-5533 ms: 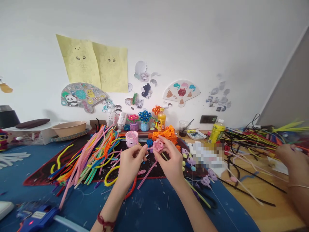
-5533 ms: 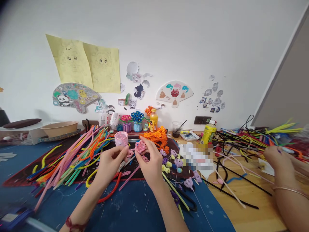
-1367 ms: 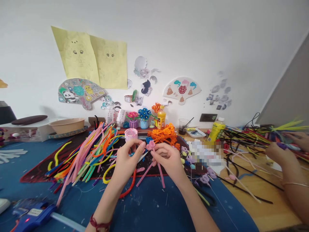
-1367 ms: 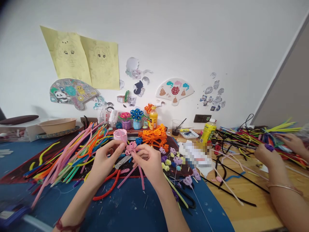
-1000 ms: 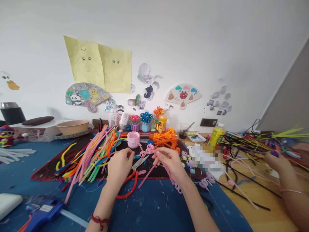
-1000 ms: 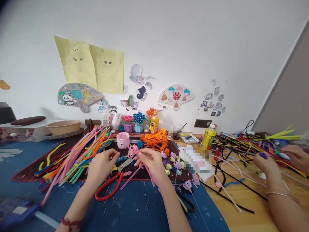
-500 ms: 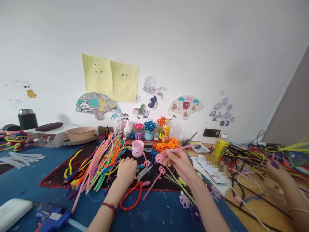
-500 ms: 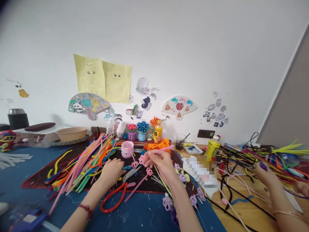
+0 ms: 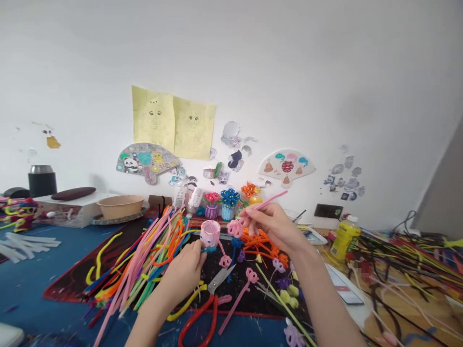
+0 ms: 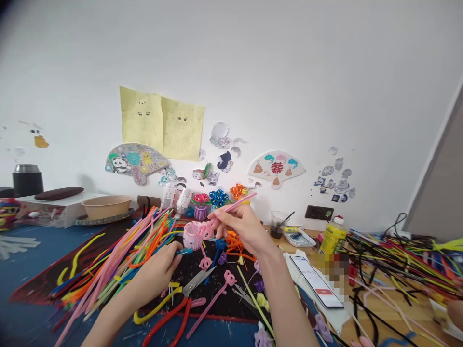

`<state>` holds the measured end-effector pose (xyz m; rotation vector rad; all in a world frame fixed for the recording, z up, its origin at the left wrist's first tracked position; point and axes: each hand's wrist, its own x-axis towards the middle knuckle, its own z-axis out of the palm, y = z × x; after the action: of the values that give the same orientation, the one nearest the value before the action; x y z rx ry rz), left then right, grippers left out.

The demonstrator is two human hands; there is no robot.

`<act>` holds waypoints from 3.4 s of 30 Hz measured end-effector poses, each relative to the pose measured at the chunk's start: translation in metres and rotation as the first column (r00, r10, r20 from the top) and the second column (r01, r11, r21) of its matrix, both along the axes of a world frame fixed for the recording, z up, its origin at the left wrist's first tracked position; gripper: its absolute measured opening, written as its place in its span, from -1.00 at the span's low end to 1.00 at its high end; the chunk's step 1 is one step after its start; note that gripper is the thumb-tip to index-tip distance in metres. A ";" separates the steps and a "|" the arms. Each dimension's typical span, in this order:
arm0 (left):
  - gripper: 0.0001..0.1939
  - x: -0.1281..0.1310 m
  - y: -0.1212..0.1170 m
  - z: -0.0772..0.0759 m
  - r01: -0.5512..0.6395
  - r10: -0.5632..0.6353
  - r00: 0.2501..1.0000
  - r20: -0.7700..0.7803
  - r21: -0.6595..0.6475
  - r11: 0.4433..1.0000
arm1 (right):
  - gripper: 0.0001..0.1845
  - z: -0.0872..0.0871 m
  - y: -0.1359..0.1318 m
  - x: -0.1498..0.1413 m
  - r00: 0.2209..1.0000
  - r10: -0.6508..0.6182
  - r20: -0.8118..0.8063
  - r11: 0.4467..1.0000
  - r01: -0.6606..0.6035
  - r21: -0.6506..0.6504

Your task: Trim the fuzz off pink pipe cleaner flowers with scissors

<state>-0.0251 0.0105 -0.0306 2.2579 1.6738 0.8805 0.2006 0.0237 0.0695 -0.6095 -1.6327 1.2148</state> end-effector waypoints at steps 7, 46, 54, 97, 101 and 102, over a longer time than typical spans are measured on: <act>-0.49 0.032 -0.006 0.007 0.010 0.014 0.820 0.573 -0.040 0.999 | -0.77 0.003 0.002 -0.006 0.997 -0.031 -0.066 1.000 0.031 -0.006; -0.60 0.056 -0.018 -0.006 0.007 0.094 0.528 0.844 -0.115 0.993 | -0.70 -0.001 0.002 -0.017 0.995 -0.082 0.056 0.994 0.078 0.081; -0.53 0.049 -0.009 -0.014 -0.063 0.214 0.603 0.768 -0.222 0.973 | -0.69 0.004 0.001 -0.001 0.996 -0.087 -0.018 0.996 0.087 0.019; -0.61 0.052 -0.035 0.009 -0.225 0.188 0.789 0.584 -0.010 0.974 | -0.69 0.005 -0.014 -0.022 0.944 -0.219 0.246 0.969 0.181 0.170; -0.62 0.053 -0.033 0.011 -0.235 0.231 0.824 0.517 -0.057 0.970 | -0.67 0.009 -0.020 -0.021 0.905 -0.303 0.297 0.936 0.223 0.273; -0.62 0.052 -0.032 0.011 -0.237 0.236 0.826 0.512 -0.066 0.969 | -0.67 0.010 -0.021 -0.020 0.900 -0.321 0.295 0.926 0.233 0.296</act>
<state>0.0273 -0.0217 -0.0199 1.6123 1.6937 1.3938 0.1808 0.0026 0.0794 -0.8915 -1.8721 0.6993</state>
